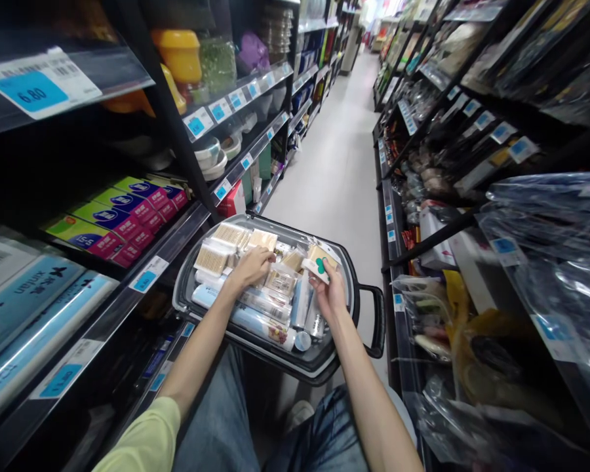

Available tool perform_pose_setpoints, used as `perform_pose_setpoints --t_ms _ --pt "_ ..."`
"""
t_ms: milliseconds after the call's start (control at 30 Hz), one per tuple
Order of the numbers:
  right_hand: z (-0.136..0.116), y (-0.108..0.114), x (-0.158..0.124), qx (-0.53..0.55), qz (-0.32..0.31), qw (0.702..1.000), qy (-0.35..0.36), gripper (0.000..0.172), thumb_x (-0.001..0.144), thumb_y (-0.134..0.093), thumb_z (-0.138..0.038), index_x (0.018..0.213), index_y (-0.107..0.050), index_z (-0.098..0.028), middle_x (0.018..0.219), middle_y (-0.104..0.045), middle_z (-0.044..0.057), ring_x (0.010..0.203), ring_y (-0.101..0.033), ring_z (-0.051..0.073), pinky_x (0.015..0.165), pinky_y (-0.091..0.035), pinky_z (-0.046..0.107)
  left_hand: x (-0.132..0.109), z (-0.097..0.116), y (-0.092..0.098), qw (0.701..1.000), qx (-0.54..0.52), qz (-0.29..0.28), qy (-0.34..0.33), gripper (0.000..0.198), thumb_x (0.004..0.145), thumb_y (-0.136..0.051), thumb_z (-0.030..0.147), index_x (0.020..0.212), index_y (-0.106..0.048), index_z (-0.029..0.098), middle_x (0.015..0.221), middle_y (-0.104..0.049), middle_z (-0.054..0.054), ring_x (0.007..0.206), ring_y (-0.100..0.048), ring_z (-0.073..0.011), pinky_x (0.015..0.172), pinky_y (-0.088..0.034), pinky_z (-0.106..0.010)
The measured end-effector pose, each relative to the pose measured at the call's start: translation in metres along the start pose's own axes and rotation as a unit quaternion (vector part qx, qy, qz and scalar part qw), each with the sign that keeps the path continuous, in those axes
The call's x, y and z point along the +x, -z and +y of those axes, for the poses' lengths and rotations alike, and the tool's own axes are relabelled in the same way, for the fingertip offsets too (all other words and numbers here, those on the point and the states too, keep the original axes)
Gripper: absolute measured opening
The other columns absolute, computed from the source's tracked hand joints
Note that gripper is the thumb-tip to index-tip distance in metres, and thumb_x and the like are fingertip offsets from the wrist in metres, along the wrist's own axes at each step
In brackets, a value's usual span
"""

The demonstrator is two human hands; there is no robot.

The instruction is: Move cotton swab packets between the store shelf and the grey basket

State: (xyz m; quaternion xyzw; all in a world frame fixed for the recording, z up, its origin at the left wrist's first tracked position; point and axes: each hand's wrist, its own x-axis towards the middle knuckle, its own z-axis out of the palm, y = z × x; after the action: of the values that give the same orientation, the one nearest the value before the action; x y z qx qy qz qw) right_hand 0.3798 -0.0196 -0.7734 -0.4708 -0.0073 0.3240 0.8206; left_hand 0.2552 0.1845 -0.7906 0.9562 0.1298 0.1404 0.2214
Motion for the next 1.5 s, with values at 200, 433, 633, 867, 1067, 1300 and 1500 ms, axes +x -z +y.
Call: perform_pose_setpoints --t_ms 200,433,633,867,1067,1300,1500 --pt "-0.001 -0.001 0.002 0.01 -0.001 1.0 -0.013 0.031 0.069 -0.085 -0.031 0.094 -0.068 -0.023 0.083 -0.073 -0.004 0.059 -0.065 0.009 0.051 -0.055 0.017 -0.005 -0.013 0.002 0.998 -0.05 -0.024 -0.036 0.041 0.072 -0.047 -0.001 0.097 -0.072 0.019 0.105 -0.064 -0.009 0.108 -0.058 -0.0246 0.097 -0.048 -0.036" --pt "-0.002 -0.004 0.003 0.026 -0.002 1.0 -0.018 0.029 0.069 -0.086 -0.028 0.094 -0.07 -0.023 0.087 -0.074 -0.003 0.065 -0.066 0.011 0.053 -0.055 0.018 -0.003 -0.013 0.003 0.997 -0.037 -0.028 -0.061 0.039 0.077 -0.047 -0.002 0.095 -0.075 0.018 0.099 -0.067 -0.008 0.1 -0.061 -0.0226 0.092 -0.048 -0.034" --pt "-0.004 -0.006 0.003 0.029 -0.008 0.999 -0.016 0.027 0.07 -0.086 -0.029 0.092 -0.071 -0.022 0.085 -0.075 -0.003 0.061 -0.066 0.011 0.051 -0.055 0.018 0.0 -0.003 0.008 0.994 -0.09 0.028 -0.056 0.03 0.087 -0.044 0.005 0.099 -0.069 0.018 0.099 -0.069 -0.008 0.096 -0.062 -0.022 0.087 -0.047 -0.033" --pt "-0.003 -0.01 0.001 0.051 -0.02 0.998 -0.024 0.03 0.067 -0.088 -0.028 0.092 -0.073 -0.021 0.082 -0.075 -0.003 0.062 -0.066 0.011 0.05 -0.055 0.017 0.005 0.006 0.018 0.869 -0.424 0.254 0.009 0.014 0.091 -0.048 0.018 0.079 -0.055 0.02 0.077 -0.053 -0.001 0.075 -0.05 -0.0164 0.077 -0.041 -0.029" --pt "0.01 -0.019 -0.008 0.002 -0.072 0.997 -0.023 0.039 0.069 -0.09 -0.034 0.101 -0.073 -0.022 0.095 -0.075 -0.001 0.068 -0.067 0.013 0.052 -0.055 0.02 0.011 0.01 0.023 0.586 -0.736 0.328 0.083 0.026 0.09 -0.048 0.017 0.068 -0.035 0.021 0.066 -0.028 0.001 0.06 -0.036 -0.0142 0.072 -0.042 -0.029" --pt "0.054 -0.034 -0.029 -0.103 -0.154 0.979 -0.091 0.05 0.068 -0.09 -0.044 0.109 -0.066 -0.025 0.103 -0.075 0.001 0.076 -0.068 0.017 0.056 -0.056 0.025 0.014 0.017 0.011 0.533 -0.795 0.267 0.115 0.025 0.086 -0.048 0.014 0.065 -0.036 0.021 0.064 -0.026 0.0 0.062 -0.04 -0.0168 0.074 -0.046 -0.034" --pt "0.071 -0.038 -0.036 -0.121 -0.201 0.965 -0.119 0.052 0.071 -0.086 -0.053 0.11 -0.067 -0.025 0.108 -0.075 0.003 0.083 -0.068 0.019 0.059 -0.056 0.027 0.014 0.023 0.005 0.531 -0.794 0.244 0.166 0.029 0.087 -0.05 0.021 0.063 -0.034 0.022 0.061 -0.028 0.0 0.07 -0.049 -0.0191 0.08 -0.049 -0.038"
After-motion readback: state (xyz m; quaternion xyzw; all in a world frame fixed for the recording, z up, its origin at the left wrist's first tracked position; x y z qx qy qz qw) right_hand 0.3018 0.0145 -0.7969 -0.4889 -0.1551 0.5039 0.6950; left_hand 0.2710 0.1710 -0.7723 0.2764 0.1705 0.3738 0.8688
